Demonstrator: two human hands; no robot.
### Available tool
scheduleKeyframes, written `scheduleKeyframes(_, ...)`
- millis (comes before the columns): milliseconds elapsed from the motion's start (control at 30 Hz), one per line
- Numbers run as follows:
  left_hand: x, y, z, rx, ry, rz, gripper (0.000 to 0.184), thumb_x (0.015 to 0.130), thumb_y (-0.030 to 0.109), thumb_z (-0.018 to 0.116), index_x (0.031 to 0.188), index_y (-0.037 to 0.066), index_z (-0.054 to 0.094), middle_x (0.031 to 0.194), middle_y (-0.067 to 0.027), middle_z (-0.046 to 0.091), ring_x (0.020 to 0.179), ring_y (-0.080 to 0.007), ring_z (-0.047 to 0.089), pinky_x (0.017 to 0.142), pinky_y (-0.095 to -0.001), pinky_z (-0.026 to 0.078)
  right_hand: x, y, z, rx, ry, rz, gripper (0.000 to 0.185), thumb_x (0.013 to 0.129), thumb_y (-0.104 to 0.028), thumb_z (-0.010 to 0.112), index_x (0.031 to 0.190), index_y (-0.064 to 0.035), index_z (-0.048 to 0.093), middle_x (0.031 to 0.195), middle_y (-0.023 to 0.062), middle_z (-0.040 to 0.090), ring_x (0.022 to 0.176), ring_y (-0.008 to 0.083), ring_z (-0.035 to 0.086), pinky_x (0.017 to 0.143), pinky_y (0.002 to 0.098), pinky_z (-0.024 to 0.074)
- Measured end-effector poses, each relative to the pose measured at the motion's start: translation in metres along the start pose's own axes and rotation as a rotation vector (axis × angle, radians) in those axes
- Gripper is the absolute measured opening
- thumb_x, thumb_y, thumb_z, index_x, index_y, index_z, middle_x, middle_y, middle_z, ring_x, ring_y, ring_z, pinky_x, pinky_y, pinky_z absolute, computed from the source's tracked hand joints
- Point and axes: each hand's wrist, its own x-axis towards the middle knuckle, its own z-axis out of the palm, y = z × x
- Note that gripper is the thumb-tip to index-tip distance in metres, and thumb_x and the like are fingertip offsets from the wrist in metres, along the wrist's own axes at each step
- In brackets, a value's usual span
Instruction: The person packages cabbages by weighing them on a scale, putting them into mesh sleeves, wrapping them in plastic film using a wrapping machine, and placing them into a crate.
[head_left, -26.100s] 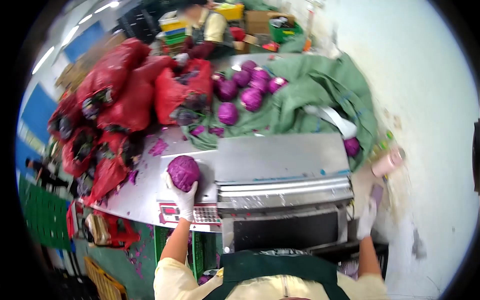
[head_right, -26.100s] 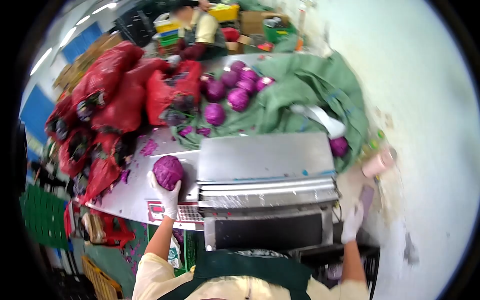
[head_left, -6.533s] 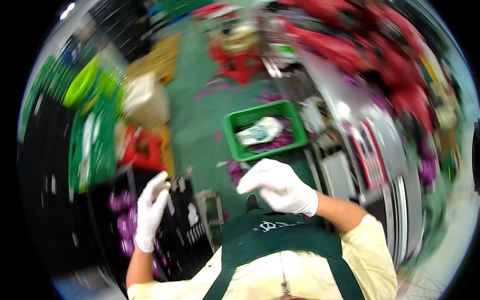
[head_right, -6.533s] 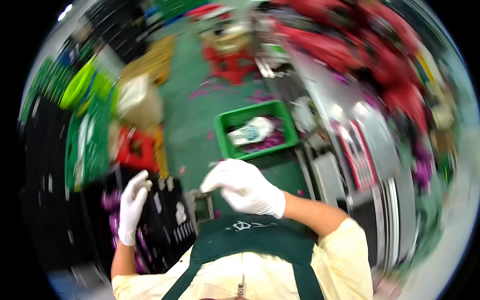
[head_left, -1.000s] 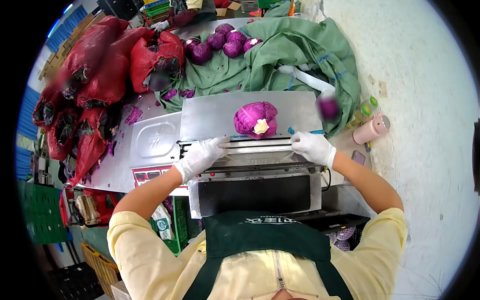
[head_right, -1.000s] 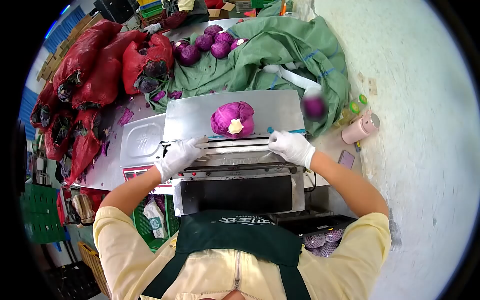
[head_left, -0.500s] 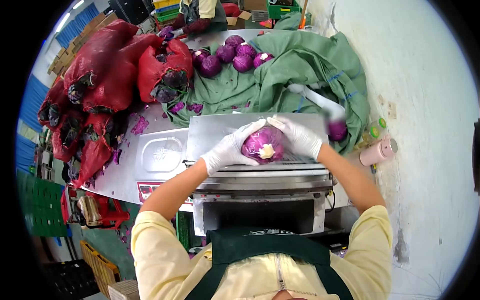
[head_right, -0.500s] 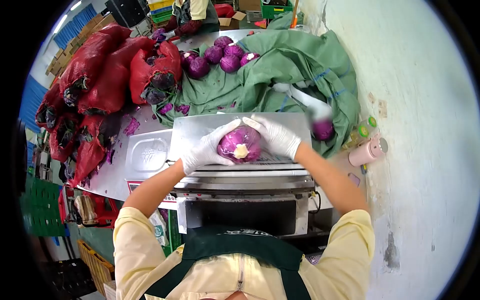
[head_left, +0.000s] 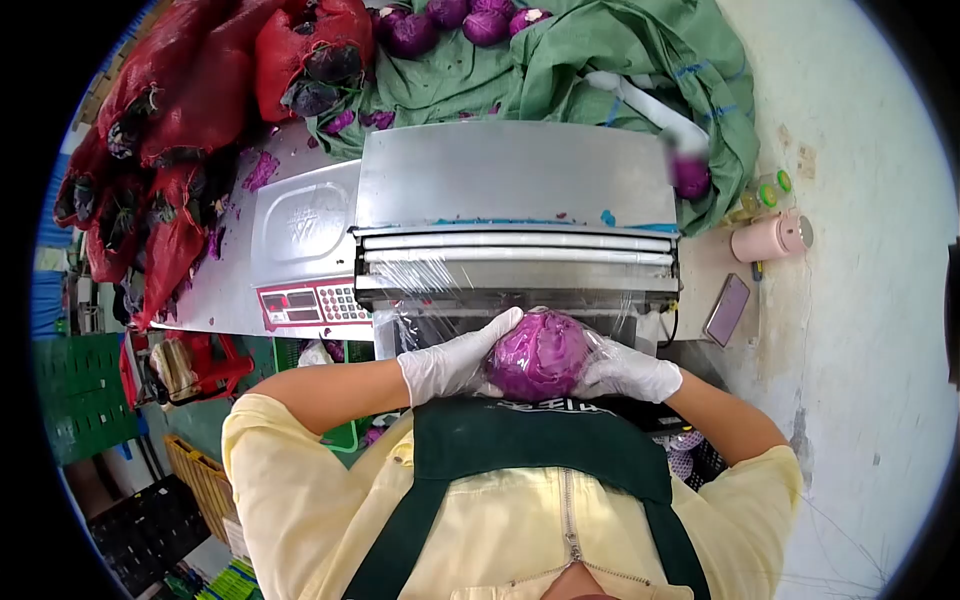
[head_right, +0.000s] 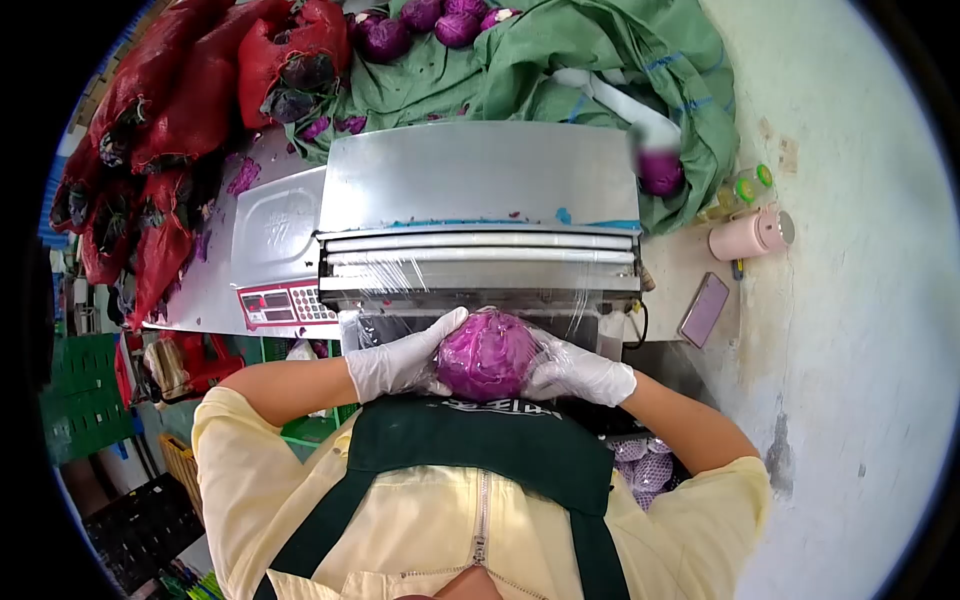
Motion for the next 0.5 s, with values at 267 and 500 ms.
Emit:
scheduleKeyframes(267,-0.034,-0.073,0.0,0.303,0.255,0.609,0.058,0.087,0.023,0.069,0.134,-0.001,0.046,0.123,-0.0125,0.06,0.115,-0.0188,0.057,0.097,-0.03,0.044,-0.002,0.078,-0.026,0.249,0.027,-0.036,0.065,0.089,-0.026,0.063,0.143,-0.0073,0.032,0.135,0.0103,0.048,0.122,0.0201,0.05,0.101,0.0355,0.0419)
scheduleKeyframes(500,-0.054,-0.132,-0.027,0.922,0.829,1.046,0.018,0.094,0.019,0.059,0.099,0.002,0.064,0.083,-0.0041,0.066,0.072,-0.0117,0.061,0.063,-0.0249,0.047,-0.016,0.134,0.011,-0.363,0.565,-0.606,0.03,0.101,-0.027,0.045,0.102,-0.0021,0.061,0.09,0.0083,0.066,0.085,0.0162,0.064,0.082,0.0298,0.0514)
